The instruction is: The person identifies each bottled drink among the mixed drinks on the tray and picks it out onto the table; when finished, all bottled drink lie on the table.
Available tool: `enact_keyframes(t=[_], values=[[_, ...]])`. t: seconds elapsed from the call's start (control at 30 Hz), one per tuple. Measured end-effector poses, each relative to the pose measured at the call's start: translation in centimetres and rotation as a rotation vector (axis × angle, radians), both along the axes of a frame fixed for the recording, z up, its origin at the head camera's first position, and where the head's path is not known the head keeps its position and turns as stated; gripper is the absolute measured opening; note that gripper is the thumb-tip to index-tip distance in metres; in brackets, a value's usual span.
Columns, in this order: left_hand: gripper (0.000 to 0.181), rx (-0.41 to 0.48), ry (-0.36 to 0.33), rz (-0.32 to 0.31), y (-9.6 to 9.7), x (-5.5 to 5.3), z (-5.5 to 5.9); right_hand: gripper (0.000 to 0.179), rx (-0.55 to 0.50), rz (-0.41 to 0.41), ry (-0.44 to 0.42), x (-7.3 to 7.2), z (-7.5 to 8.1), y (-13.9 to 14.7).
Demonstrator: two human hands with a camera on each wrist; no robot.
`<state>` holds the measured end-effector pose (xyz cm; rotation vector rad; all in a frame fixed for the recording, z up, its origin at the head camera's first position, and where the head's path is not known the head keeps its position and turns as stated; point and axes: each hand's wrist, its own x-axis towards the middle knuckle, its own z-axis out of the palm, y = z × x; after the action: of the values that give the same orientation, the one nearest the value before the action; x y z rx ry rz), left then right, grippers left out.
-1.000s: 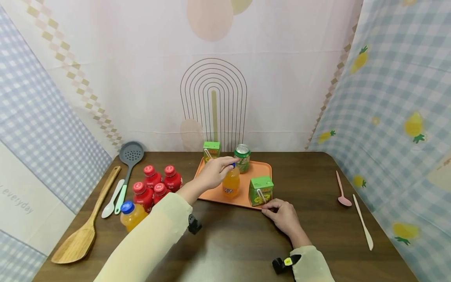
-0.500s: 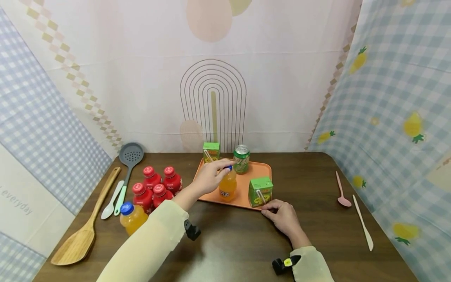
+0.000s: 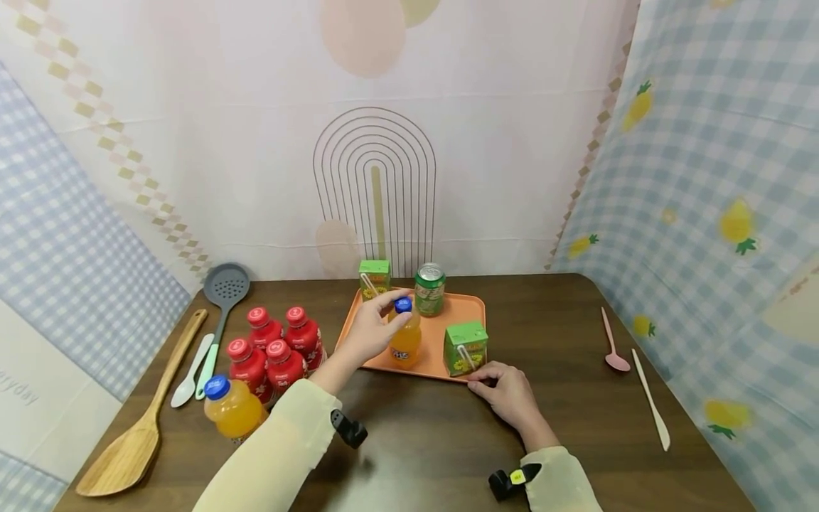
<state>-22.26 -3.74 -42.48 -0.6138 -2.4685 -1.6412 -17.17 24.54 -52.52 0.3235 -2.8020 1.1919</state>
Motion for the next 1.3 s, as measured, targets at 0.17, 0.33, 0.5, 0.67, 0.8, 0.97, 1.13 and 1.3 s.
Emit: enact_keyframes(t=[0.17,0.33,0.5,0.67,0.8,0.97,1.13,1.3], values=[[0.040,0.138,-0.013,0.022,0.1,0.4,0.0,0.015,-0.006,-0.001,0.005,-0.1,0.2,-0.1],[0.037,0.196,-0.048,0.028,0.3,0.5,-0.2,0.016,-0.008,0.004,0.003,-0.1,0.1,0.0],[0.036,0.197,-0.072,0.026,0.4,0.2,-0.6,0.012,-0.015,0.000,-0.001,-0.1,0.0,0.0],[0.036,0.187,-0.078,0.021,0.4,0.8,-0.6,0.010,-0.020,-0.003,-0.005,0.0,-0.1,0.0],[0.037,0.165,-0.031,0.027,0.2,1.5,-0.5,0.014,-0.023,0.001,-0.002,0.0,-0.1,0.0],[0.037,0.185,0.023,0.065,-0.3,2.6,-0.4,0.018,-0.017,0.007,0.011,-0.1,-0.2,0.0],[0.036,0.274,0.031,0.064,-1.2,4.1,0.0,0.015,-0.016,0.011,0.023,-0.3,-0.2,0.1],[0.037,0.296,-0.004,0.055,-2.4,6.2,0.1,0.014,-0.014,0.018,0.028,-0.3,-0.2,0.2]])
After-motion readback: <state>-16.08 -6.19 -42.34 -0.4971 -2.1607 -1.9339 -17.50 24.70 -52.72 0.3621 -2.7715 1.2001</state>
